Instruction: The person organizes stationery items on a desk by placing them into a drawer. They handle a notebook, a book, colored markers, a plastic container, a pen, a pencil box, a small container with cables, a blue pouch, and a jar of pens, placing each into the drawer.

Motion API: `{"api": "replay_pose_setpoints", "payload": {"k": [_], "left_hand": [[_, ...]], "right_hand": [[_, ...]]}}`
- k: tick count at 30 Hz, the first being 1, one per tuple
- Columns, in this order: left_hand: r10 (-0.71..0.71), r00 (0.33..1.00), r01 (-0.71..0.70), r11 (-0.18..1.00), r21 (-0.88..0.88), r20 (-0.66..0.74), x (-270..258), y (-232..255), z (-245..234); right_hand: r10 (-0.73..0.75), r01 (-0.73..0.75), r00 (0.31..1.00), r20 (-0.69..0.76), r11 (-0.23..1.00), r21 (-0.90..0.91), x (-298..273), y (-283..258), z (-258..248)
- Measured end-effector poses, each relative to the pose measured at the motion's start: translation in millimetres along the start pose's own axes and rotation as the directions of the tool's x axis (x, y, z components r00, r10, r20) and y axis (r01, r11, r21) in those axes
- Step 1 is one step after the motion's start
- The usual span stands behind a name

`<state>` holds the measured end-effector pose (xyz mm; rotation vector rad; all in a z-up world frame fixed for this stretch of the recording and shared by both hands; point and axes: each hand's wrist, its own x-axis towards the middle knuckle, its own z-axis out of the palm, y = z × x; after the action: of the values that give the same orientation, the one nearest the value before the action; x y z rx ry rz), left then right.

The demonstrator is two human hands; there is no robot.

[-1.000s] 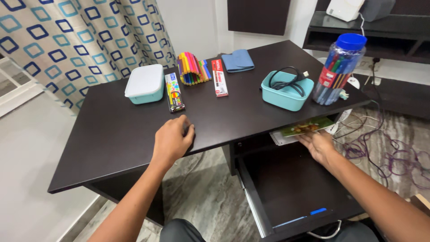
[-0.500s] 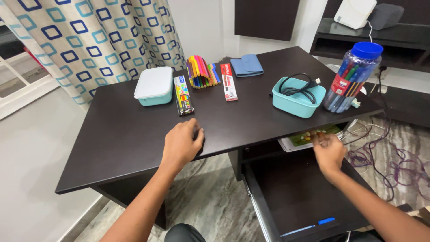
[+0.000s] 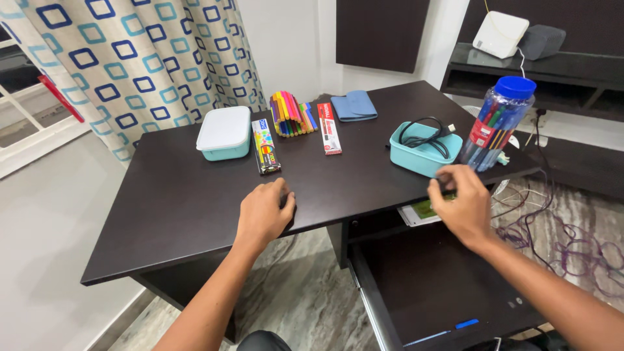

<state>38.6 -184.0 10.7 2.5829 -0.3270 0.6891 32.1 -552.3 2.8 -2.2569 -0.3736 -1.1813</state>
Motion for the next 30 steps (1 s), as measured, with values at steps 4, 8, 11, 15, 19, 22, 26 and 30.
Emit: {"api": "replay_pose_setpoints", "payload": {"k": [4, 8, 11, 15, 19, 22, 26, 30], "left_hand": [[-0.009, 1.000, 0.009, 1.000, -0.003, 0.014, -0.4, -2.3, 0.8], [0.019, 1.000, -0.019, 1.000, 0.009, 0.000, 0.0, -4.8, 3.0], [0.028, 1.000, -0.028, 1.000, 0.008, -0.013, 0.1, -6.5, 4.5], [0.021, 1.000, -0.021, 1.000, 0.003, -0.012, 0.9, -7.5, 6.2], [0.028, 0.999, -0.029, 1.000, -0.013, -0.015, 0.9, -8.3, 7.0], [0.038, 0.999, -0.038, 0.999, -0.008, -0.017, 1.5, -8.1, 7.0], [0.022, 1.000, -0.022, 1.000, 0.000, 0.007, 3.0, -7.0, 5.2], [0.022, 1.000, -0.022, 1.000, -0.002, 0.011, 2.9, -7.9, 6.0]], "right_hand": [[-0.089, 0.077, 0.987, 0.134, 0.993, 0.094, 7.3, -18.7, 19.2], [-0.107, 0.053, 0.949, 0.295, 0.981, 0.186, 15.7, -39.5, 61.1], [-0.001, -0.068, 0.922, 0.387, 0.984, 0.163, 28.6, -50.4, 104.9], [-0.004, -0.050, 0.941, 0.338, 0.987, 0.151, 47.1, -54.9, 160.0], [0.104, -0.088, 0.932, 0.348, 0.994, -0.060, 62.1, -60.1, 196.6], [0.120, -0.072, 0.926, 0.359, 0.987, -0.144, 68.8, -63.1, 204.2], [0.133, -0.075, 0.920, 0.368, 0.983, -0.168, 75.0, -64.2, 208.2], [0.110, -0.069, 0.941, 0.320, 0.988, -0.138, 71.4, -61.6, 208.3]]}}
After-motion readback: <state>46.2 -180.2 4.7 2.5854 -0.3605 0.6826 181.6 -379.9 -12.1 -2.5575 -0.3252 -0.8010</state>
